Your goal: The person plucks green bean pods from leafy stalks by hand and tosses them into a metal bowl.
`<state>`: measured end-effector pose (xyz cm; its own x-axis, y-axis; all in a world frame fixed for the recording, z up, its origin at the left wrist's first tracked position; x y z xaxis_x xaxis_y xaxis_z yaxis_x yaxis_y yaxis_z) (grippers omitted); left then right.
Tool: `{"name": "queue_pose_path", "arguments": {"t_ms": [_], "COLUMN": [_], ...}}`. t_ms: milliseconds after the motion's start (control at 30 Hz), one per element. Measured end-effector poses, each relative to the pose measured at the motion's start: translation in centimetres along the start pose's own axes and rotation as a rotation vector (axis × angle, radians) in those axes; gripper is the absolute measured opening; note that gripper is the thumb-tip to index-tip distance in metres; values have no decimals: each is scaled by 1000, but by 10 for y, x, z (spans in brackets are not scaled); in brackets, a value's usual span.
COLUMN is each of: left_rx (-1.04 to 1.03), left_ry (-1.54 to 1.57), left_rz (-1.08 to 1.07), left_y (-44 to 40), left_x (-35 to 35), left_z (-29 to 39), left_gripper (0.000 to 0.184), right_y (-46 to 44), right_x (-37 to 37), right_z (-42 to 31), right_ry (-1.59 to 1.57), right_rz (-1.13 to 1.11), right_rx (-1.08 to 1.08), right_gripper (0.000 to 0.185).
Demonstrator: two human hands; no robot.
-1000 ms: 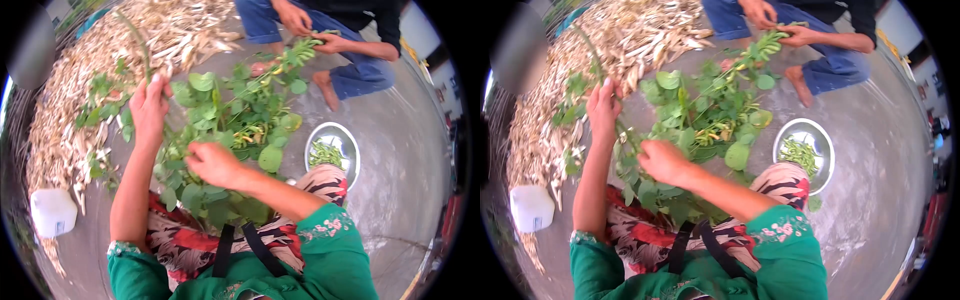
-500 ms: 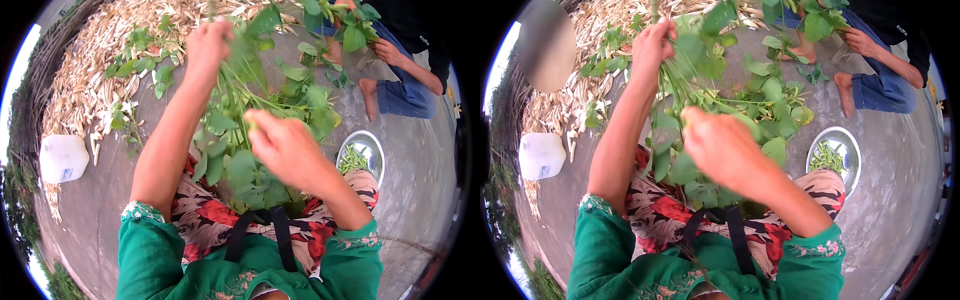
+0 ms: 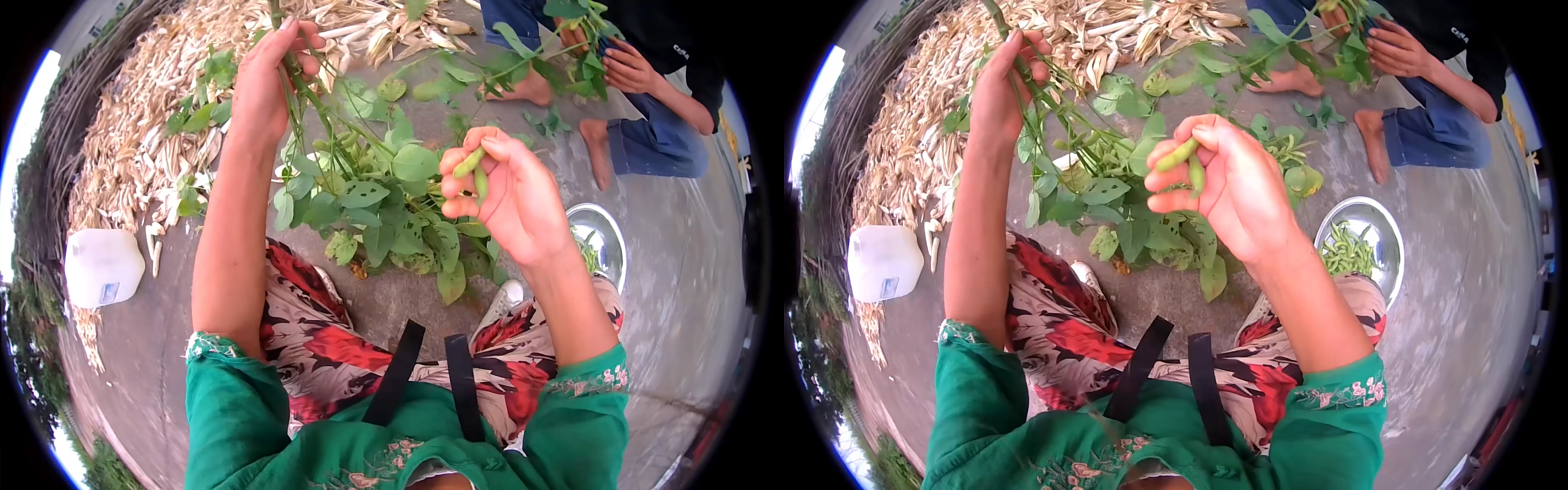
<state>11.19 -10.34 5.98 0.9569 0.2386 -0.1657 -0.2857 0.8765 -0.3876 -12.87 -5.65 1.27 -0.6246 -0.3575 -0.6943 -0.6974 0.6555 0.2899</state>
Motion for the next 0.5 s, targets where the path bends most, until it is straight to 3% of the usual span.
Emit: {"name": "queue_pose_path", "arguments": {"t_ms": [133,333,400,467,500], "left_rx": [-64,-49,-44,-36,-27], "left_ry": [207,362,327,308,288], "left_rz": [-153,-106,-100,-84,-72], "left_y": [6,19,23,27,29], "left_x": [-8,-11,-13,-20,-23], "left_z": [23,39,39,39,38], "left_gripper": [26,26,25,25,24], "right_y": [-5,-11,-7,-5,-6], "right_x": [11,-3,-29,-43,-44], "right_z": [-9,-2,13,34,37], "right_ry": [-49,72,432,594,714], "right_rz": [0,-25,-84,-161,-117], "right_rx": [49,67,6,-52,28], "right_gripper": [16,15,12,15,19]}}
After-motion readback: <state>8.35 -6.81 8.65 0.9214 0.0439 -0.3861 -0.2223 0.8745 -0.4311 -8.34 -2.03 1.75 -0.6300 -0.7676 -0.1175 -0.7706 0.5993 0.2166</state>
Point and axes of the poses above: each hand's wrist, its own y-axis away from the middle knuckle, its own x-axis out of the back of the hand, z = x × y, the point moved 8 cm from there along -y, towards the middle knuckle, and after that the axes turned 10 degrees about -x, right-handed, at the moved point
